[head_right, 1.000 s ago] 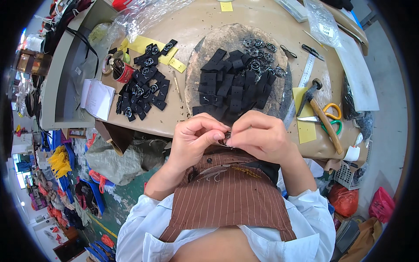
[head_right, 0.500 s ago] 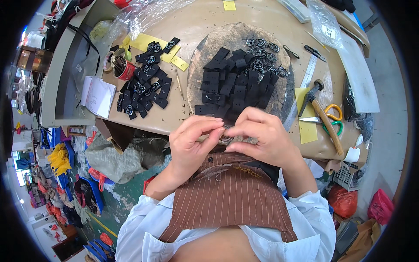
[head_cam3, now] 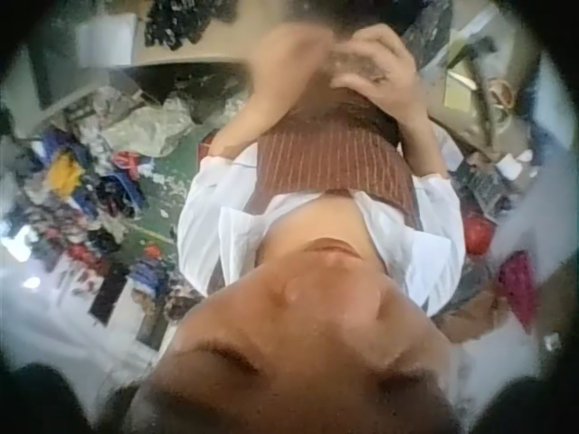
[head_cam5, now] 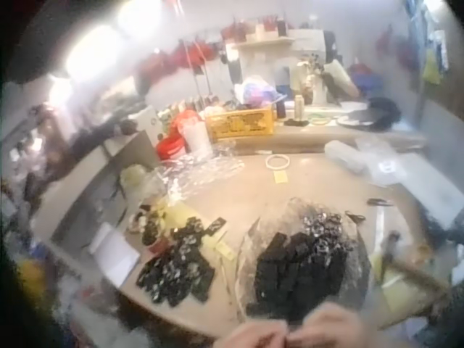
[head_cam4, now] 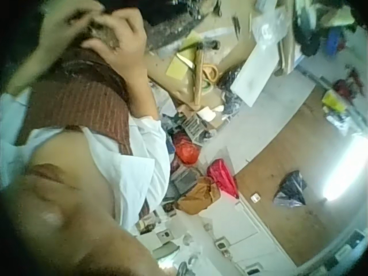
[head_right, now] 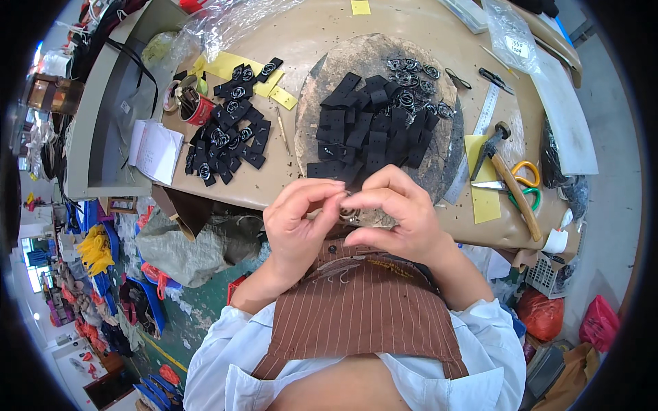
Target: The person assembles small black fabric keychains by hand. They pick up a fabric piece and a metal ring, attach the ring to the fabric, and place the finished item on the table. The process is repeated continuously throughout the clip.
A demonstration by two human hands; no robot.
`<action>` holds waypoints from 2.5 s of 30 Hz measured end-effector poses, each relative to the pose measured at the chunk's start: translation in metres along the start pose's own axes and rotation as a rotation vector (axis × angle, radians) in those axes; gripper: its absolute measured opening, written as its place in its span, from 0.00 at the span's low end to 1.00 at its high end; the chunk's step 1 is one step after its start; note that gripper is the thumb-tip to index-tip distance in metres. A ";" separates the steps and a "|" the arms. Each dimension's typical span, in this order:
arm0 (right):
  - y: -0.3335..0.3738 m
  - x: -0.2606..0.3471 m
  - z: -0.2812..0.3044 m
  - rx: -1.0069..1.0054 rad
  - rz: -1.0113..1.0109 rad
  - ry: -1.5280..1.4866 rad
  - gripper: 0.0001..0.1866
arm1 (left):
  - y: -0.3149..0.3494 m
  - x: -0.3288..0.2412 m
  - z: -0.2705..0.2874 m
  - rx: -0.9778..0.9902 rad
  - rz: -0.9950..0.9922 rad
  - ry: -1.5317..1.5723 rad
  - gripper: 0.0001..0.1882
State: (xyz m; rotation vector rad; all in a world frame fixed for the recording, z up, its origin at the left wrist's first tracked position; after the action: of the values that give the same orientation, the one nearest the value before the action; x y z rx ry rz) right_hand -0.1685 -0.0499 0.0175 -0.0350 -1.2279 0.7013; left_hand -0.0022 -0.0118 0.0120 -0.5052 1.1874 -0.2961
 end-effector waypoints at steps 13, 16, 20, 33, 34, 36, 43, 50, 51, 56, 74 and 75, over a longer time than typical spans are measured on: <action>0.012 0.000 -0.024 -0.301 0.167 0.170 0.12 | 0.003 0.004 -0.005 -0.119 -0.166 -0.107 0.10; 0.011 0.001 -0.025 -0.274 0.180 0.202 0.11 | 0.005 0.001 -0.009 -0.159 0.011 -0.029 0.07; 0.013 -0.002 -0.028 -0.194 0.116 0.173 0.09 | 0.006 0.009 -0.006 -0.026 0.028 -0.067 0.06; 0.027 -0.015 -0.002 -0.094 -0.040 0.098 0.15 | 0.006 0.029 -0.011 0.290 0.313 0.049 0.04; 0.031 -0.018 0.012 -0.109 -0.040 0.088 0.16 | -0.002 0.027 -0.012 0.345 0.265 0.058 0.05; 0.038 -0.026 0.031 -0.256 -0.070 -0.060 0.17 | -0.015 0.019 -0.019 0.249 0.288 -0.004 0.10; 0.047 -0.023 0.037 -0.292 -0.201 -0.250 0.14 | -0.041 0.040 -0.072 0.276 0.205 -0.588 0.24; 0.035 -0.020 0.032 -0.193 -0.291 -0.462 0.13 | -0.043 0.048 -0.037 0.136 0.400 0.400 0.09; 0.031 -0.016 0.030 -0.171 -0.257 -0.515 0.13 | -0.040 0.039 -0.033 0.140 0.507 0.548 0.10; 0.009 -0.010 0.024 -0.076 -0.120 -0.262 0.12 | -0.022 0.011 -0.015 0.291 0.656 0.780 0.14; 0.010 -0.007 0.020 -0.096 -0.195 -0.244 0.11 | -0.004 -0.002 -0.008 0.229 0.525 0.527 0.18; 0.010 -0.007 0.017 -0.112 -0.244 -0.267 0.11 | -0.002 -0.003 -0.009 0.226 0.523 0.522 0.18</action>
State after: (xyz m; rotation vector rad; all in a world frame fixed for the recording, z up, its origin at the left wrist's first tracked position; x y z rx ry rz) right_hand -0.1891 -0.0518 0.0143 0.1174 -1.4974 0.4329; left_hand -0.0112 -0.0141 0.0125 0.1034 1.7170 -0.1061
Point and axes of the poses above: each hand's wrist, its own y-axis away from the middle knuckle, its own z-axis out of the back of the hand, x = y × z, the point moved 1 cm from there along -y, towards the middle knuckle, and after that the axes turned 7 degrees about -z, right-handed, at the moved point
